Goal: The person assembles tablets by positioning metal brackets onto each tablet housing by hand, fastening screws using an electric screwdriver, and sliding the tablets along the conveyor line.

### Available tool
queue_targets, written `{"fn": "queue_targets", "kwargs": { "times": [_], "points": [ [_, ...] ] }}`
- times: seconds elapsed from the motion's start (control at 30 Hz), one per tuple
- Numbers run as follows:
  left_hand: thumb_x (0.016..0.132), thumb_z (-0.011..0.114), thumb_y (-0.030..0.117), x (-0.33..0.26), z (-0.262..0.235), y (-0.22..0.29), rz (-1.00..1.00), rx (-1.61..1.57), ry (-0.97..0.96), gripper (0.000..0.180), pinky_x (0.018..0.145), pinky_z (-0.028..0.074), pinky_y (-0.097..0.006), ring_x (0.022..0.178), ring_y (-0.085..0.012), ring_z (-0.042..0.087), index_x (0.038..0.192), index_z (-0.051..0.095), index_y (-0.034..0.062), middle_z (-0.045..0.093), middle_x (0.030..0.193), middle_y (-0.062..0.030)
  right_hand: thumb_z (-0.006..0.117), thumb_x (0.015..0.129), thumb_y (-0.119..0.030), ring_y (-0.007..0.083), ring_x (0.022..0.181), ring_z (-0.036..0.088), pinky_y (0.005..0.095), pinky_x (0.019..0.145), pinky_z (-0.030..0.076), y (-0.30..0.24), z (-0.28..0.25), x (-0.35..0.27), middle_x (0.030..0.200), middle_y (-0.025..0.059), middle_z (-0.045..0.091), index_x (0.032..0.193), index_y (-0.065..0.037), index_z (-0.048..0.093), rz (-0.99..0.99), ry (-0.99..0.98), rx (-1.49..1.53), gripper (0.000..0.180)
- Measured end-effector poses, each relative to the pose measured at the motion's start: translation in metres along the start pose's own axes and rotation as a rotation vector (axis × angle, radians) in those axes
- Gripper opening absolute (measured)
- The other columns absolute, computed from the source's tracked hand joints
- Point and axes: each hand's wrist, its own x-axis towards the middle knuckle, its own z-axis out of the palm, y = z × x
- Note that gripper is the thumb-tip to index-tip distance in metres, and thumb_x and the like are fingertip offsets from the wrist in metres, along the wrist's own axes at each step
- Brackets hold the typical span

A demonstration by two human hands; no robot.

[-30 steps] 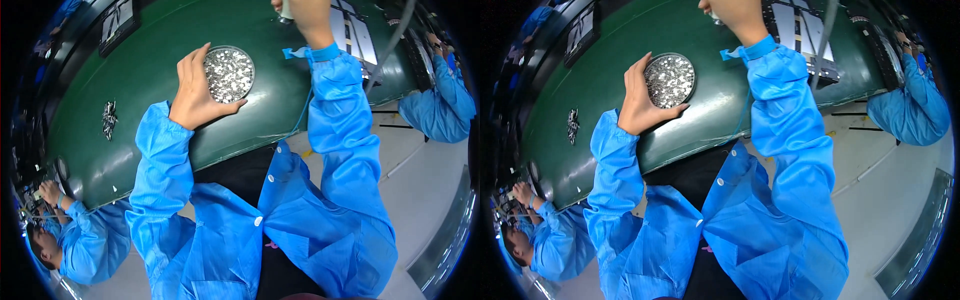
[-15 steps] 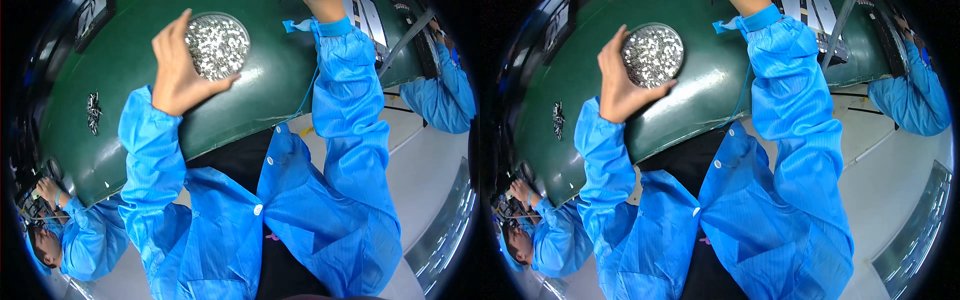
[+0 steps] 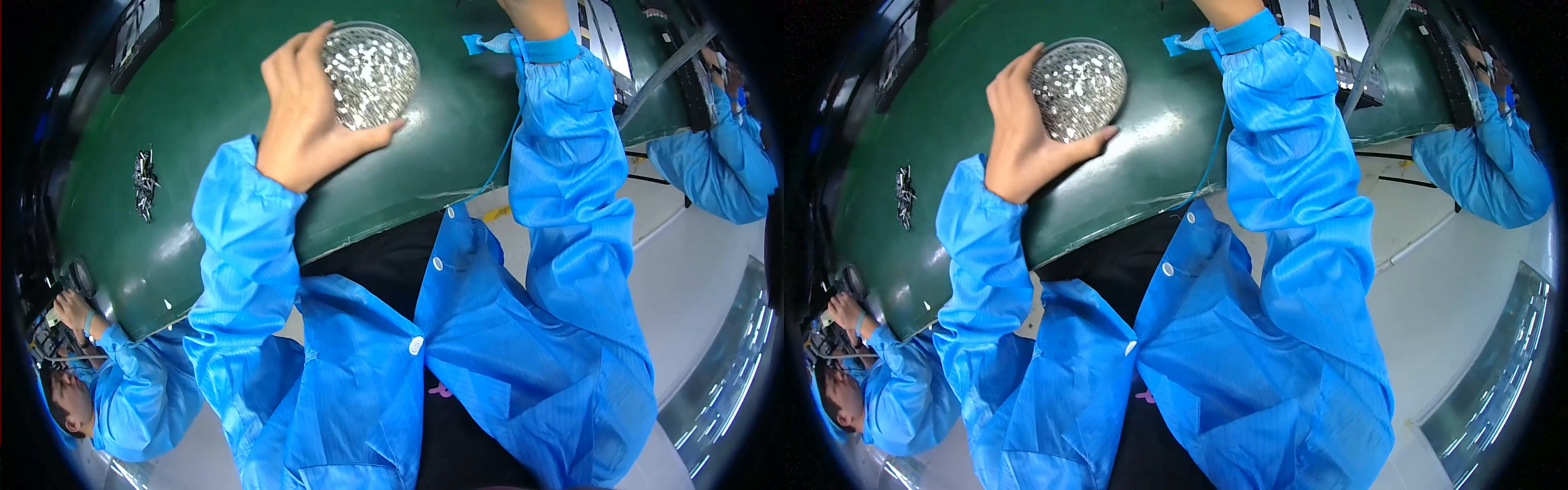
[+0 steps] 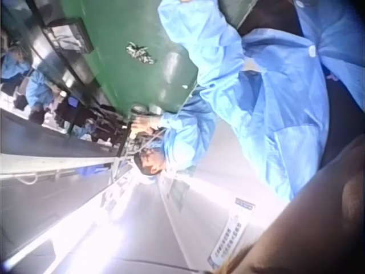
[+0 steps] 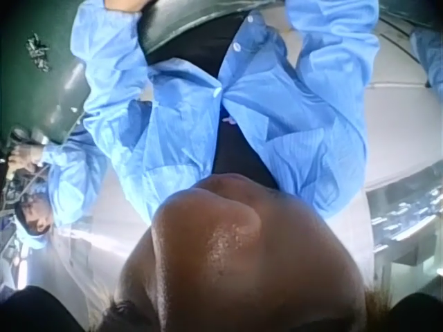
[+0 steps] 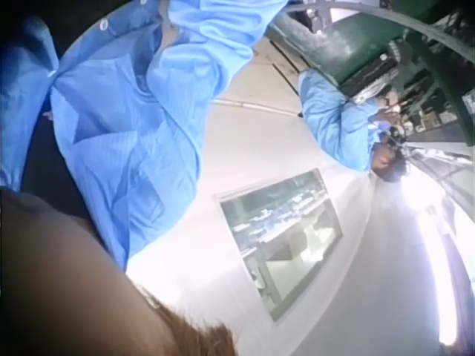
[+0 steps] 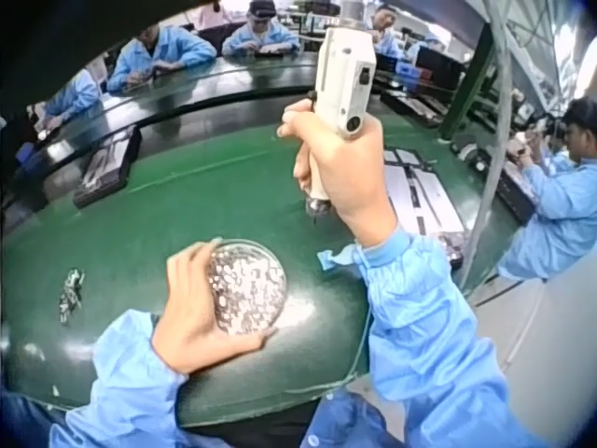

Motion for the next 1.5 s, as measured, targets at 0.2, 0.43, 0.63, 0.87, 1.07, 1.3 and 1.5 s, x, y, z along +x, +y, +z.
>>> {"fn": "queue_targets", "kwargs": {
  "times": [0.2,0.43,0.63,0.87,1.07,1.3,1.5],
  "points": [
    [0.058,0.092,0.039,0.002,-0.001,-0.004,-0.002,-0.019,-0.013,0.112,0.107,0.039,-0.052,0.124,-0.0452,0.039,0.143,0.037,-0.0073,0.042,0.134,-0.0295,0.068,0.09,-0.014,0.0111,0.045,0.057,0.026,0.041,0.044,0.002,0.001,0.001,0.073,0.0072,0.069,0.093,0.002,0.069,-0.016,0.006,0.022,0.017],
    [0.055,0.094,0.039,0.005,0.001,-0.011,-0.031,-0.017,-0.028,0.12,0.109,0.038,-0.052,0.125,-0.046,0.039,0.147,0.032,-0.0077,0.041,0.135,-0.0306,0.067,0.09,-0.015,0.0115,0.045,0.057,0.0264,0.041,0.044,0.003,0.001,0.002,0.072,0.0074,0.069,0.091,0.002,0.07,-0.007,0.011,-0.005,0.017],
    [0.055,0.094,0.038,0.0,0.004,-0.015,-0.018,-0.01,-0.03,0.12,0.109,0.038,-0.05,0.125,-0.0452,0.04,0.145,0.033,-0.0098,0.042,0.134,-0.0303,0.067,0.09,-0.014,0.0117,0.045,0.057,0.0265,0.041,0.044,0.009,0.002,-0.003,0.072,0.0076,0.069,0.091,0.002,0.07,-0.025,0.005,-0.006,0.017],
    [0.054,0.093,0.037,-0.015,0.006,-0.01,-0.008,-0.024,-0.028,0.119,0.108,0.039,-0.052,0.125,-0.0471,0.04,0.145,0.033,-0.0095,0.041,0.135,-0.031,0.066,0.09,-0.014,0.0116,0.045,0.057,0.026,0.041,0.044,0.004,0.005,-0.015,0.075,0.0081,0.07,0.091,0.002,0.07,0.007,-0.018,-0.026,0.016],
    [0.055,0.095,0.037,-0.006,-0.002,-0.02,-0.027,-0.031,-0.001,0.116,0.106,0.041,-0.051,0.124,-0.0448,0.042,0.144,0.035,-0.0074,0.041,0.136,-0.0293,0.066,0.09,-0.014,0.0111,0.046,0.057,0.0256,0.041,0.044,0.002,0.011,-0.009,0.074,0.0072,0.069,0.091,0.001,0.07,-0.004,-0.006,0.008,0.016],
    [0.056,0.095,0.033,-0.01,-0.006,-0.022,-0.075,0.018,0.011,0.119,0.108,0.038,-0.05,0.124,-0.0451,0.042,0.147,0.03,-0.0085,0.041,0.135,-0.03,0.068,0.09,-0.011,0.0103,0.045,0.057,0.0252,0.041,0.043,0.007,0.013,-0.011,0.067,0.0038,0.065,0.088,-0.001,0.069,-0.036,-0.049,-0.001,0.01],
    [0.053,0.095,0.034,-0.012,-0.008,-0.008,-0.086,-0.06,-0.068,0.124,0.109,0.039,-0.052,0.125,-0.0454,0.04,0.148,0.027,-0.009,0.039,0.135,-0.0304,0.073,0.088,-0.01,0.0104,0.045,0.057,0.0248,0.041,0.043,0.003,0.011,-0.018,0.064,0.0039,0.065,0.093,0.0,0.069,0.079,0.024,0.012,0.011]
  ]
}}
